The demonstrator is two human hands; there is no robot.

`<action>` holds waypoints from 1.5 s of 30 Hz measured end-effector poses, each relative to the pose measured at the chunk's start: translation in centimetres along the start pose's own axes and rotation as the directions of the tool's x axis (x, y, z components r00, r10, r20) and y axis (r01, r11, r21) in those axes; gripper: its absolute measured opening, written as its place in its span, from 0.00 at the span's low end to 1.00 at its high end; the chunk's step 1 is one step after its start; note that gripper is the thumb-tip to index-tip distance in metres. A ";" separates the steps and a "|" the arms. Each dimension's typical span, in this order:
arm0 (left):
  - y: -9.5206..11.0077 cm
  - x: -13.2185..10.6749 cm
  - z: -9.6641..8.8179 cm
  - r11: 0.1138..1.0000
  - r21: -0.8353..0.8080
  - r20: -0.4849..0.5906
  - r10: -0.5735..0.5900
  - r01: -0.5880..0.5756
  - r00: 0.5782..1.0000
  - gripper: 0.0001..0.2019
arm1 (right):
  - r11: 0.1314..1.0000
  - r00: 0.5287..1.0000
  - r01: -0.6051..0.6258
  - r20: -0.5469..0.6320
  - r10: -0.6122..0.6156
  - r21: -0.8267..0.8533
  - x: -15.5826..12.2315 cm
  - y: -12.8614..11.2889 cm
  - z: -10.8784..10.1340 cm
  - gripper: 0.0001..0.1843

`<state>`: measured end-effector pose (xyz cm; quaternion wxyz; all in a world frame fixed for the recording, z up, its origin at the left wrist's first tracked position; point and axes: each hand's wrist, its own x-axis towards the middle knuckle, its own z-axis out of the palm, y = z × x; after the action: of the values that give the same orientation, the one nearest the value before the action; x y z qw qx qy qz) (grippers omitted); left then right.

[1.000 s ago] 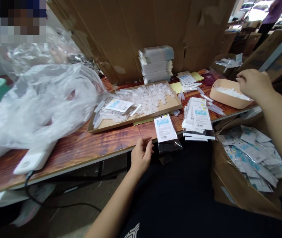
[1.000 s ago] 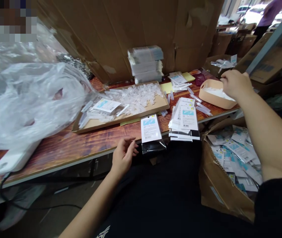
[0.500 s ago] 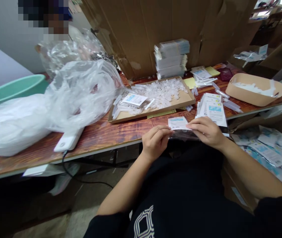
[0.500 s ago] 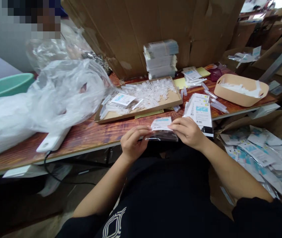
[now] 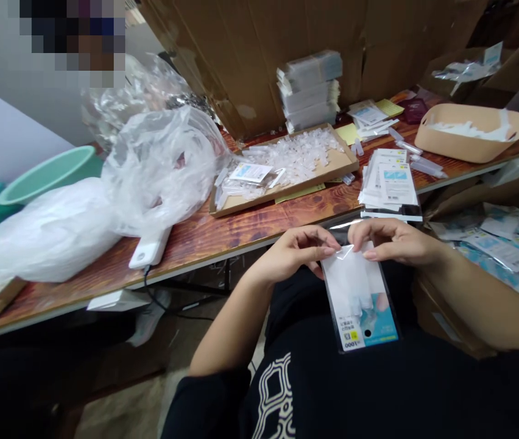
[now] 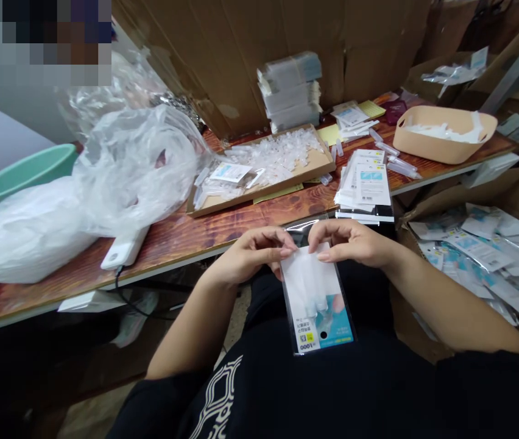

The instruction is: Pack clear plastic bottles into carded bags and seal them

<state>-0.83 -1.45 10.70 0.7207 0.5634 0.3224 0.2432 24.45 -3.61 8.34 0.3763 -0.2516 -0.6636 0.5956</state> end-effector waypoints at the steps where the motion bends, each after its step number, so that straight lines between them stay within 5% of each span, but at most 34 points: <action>1: -0.3 0.1 -0.1 1.000 0.003 0.014 0.000 0.000 1.000 0.14 | 1.000 1.000 0.010 0.007 -0.010 -0.008 0.0 0.4 0.0 0.12; 18: 0.6 0.2 0.4 0.971 0.230 0.157 0.025 -0.061 0.987 0.12 | 0.929 0.967 0.251 0.122 -0.226 -0.273 0.6 -0.5 0.7 0.16; 24: 1.2 -0.1 1.2 0.965 0.233 0.198 0.076 -0.122 0.977 0.11 | 0.928 0.968 0.243 0.135 -0.212 -0.282 0.3 -0.8 0.8 0.19; 28: 0.5 -0.3 1.6 0.958 0.220 0.027 0.182 -0.184 0.983 0.13 | 0.926 0.974 0.226 0.084 -0.210 -0.303 -0.2 -1.1 0.6 0.20; 32: -0.5 -0.2 1.7 0.945 0.138 -0.242 0.322 -0.296 0.915 0.15 | 0.936 0.969 0.194 -0.095 -0.230 -0.294 -0.7 -0.9 1.0 0.13; 37: -0.6 -0.4 2.0 0.955 0.072 -0.322 0.296 -0.288 0.899 0.14 | 0.912 0.899 0.186 -0.312 -0.309 -0.366 -1.0 0.1 2.2 0.09; 41: -0.5 -0.7 1.9 0.973 0.026 -0.341 0.226 -0.231 0.913 0.17 | 0.863 0.863 0.176 -0.348 -0.367 -0.474 -1.2 0.1 2.6 0.09; 45: -0.5 -0.5 1.5 0.975 -0.014 -0.328 0.206 -0.223 0.922 0.16 | 0.870 0.875 0.114 -0.367 -0.316 -0.479 -0.9 -0.7 2.6 0.10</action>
<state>-0.06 -2.97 10.54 0.6408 0.5291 0.3667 0.4183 22.98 -6.05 8.80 0.5127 -0.3791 -0.7050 0.3105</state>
